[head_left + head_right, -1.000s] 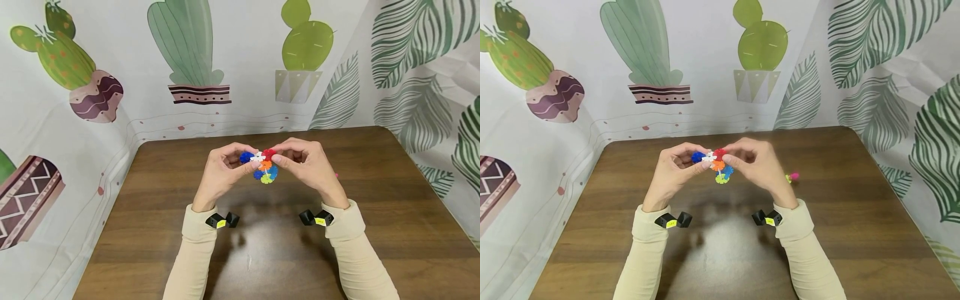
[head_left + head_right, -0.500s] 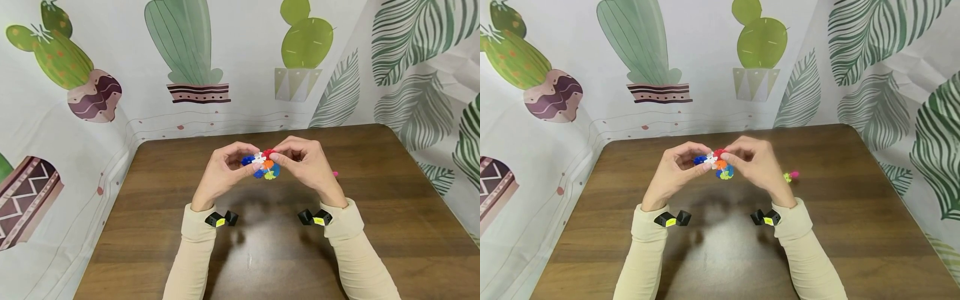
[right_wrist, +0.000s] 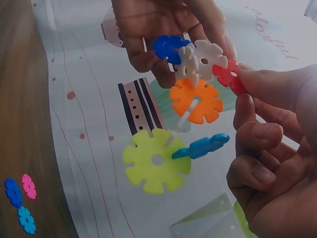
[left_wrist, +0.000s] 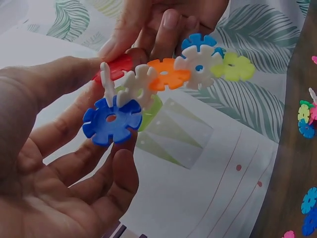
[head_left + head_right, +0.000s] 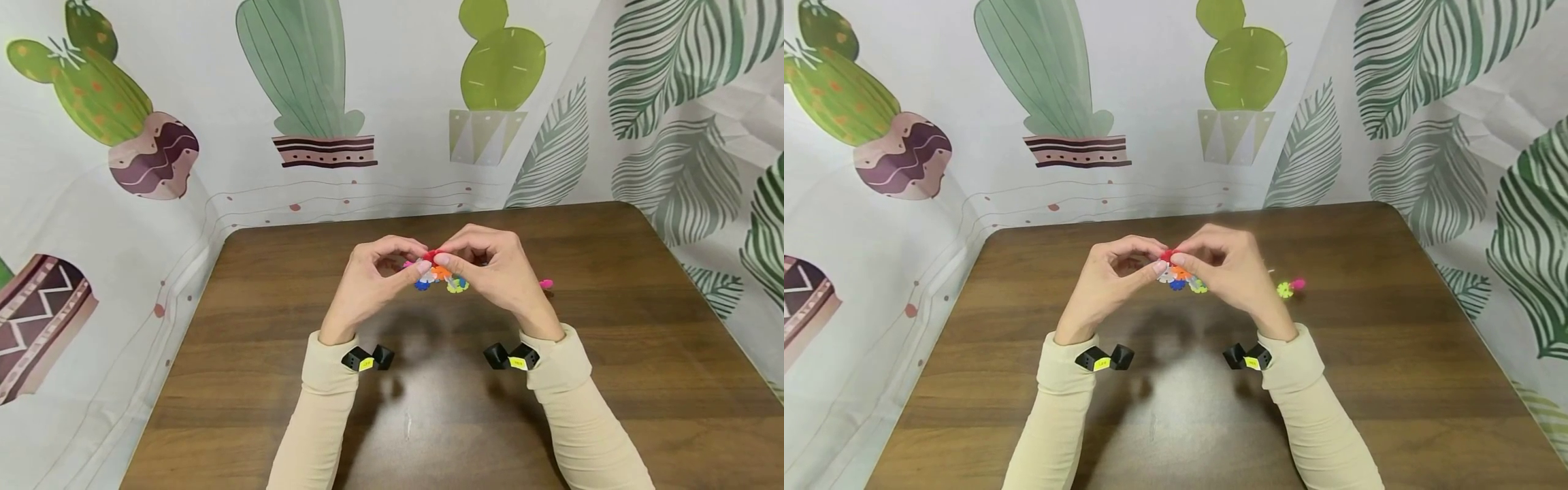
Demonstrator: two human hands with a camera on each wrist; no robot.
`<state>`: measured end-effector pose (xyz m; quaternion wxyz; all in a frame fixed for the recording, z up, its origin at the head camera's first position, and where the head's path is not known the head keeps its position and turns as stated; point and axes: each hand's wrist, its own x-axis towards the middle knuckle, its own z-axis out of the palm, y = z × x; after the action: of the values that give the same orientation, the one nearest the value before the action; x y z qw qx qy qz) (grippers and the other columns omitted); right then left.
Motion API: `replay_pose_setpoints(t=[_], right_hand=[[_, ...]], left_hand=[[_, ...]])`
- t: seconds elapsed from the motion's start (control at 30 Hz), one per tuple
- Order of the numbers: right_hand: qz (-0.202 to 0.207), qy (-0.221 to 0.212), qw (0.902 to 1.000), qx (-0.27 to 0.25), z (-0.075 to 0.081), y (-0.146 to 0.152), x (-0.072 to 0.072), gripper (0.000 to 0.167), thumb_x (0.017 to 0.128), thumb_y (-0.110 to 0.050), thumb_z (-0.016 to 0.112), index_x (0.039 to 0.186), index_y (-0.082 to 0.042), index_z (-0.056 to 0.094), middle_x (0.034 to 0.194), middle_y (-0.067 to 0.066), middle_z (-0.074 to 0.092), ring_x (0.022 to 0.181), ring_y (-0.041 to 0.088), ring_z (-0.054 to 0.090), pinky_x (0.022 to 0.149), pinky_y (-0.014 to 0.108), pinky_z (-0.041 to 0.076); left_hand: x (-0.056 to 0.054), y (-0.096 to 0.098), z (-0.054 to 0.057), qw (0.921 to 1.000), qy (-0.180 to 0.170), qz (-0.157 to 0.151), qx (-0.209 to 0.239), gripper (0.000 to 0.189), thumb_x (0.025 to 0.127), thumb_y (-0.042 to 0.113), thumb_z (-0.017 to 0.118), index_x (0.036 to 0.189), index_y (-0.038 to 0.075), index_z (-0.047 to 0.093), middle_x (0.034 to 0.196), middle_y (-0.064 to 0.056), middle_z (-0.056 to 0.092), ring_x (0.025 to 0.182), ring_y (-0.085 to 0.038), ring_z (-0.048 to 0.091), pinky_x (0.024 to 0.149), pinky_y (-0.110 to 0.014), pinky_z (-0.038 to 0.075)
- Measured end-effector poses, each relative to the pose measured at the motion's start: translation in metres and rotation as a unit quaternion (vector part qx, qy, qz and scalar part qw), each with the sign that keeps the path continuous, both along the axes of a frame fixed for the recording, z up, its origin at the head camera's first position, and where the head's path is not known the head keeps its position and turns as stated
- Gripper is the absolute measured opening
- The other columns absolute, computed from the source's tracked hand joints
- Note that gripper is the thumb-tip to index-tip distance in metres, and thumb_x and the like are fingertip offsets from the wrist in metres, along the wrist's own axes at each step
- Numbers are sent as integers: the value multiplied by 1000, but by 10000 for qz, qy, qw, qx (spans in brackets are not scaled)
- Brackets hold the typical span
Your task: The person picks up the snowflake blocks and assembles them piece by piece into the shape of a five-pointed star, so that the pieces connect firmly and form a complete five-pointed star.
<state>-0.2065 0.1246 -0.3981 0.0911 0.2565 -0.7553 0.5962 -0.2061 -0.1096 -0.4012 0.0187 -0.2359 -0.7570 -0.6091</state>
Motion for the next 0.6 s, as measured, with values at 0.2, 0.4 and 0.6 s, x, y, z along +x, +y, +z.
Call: replay_pose_setpoints(t=[0.2, 0.4, 0.6], right_hand=[[13, 5, 10000, 35, 1, -2, 0, 11, 91, -8, 86, 94, -19, 84, 89, -1, 74, 65, 14, 58, 52, 24, 45], [-114, 71, 9999, 41, 2, 0, 0, 10, 92, -9, 85, 93, -19, 84, 87, -1, 73, 66, 14, 54, 52, 25, 40], [-478, 130, 9988, -39, 5, 11, -2, 1, 93, -9, 84, 94, -9, 84, 83, -1, 71, 60, 12, 47, 50, 26, 35]], left_hand=[[1, 1, 0, 9999, 95, 124, 46, 7, 93, 19, 84, 100, 18, 82, 109, 2, 79, 99, -17, 71, 81, -29, 60], [0, -3, 0, 9996, 171, 233, 62, 6, 94, 20, 85, 99, 18, 83, 108, 3, 78, 94, -18, 72, 78, -29, 60], [-2, -13, 2, 9989, 136, 432, 123, 7, 94, 18, 85, 99, 13, 83, 110, -3, 79, 91, -20, 72, 72, -24, 58]])
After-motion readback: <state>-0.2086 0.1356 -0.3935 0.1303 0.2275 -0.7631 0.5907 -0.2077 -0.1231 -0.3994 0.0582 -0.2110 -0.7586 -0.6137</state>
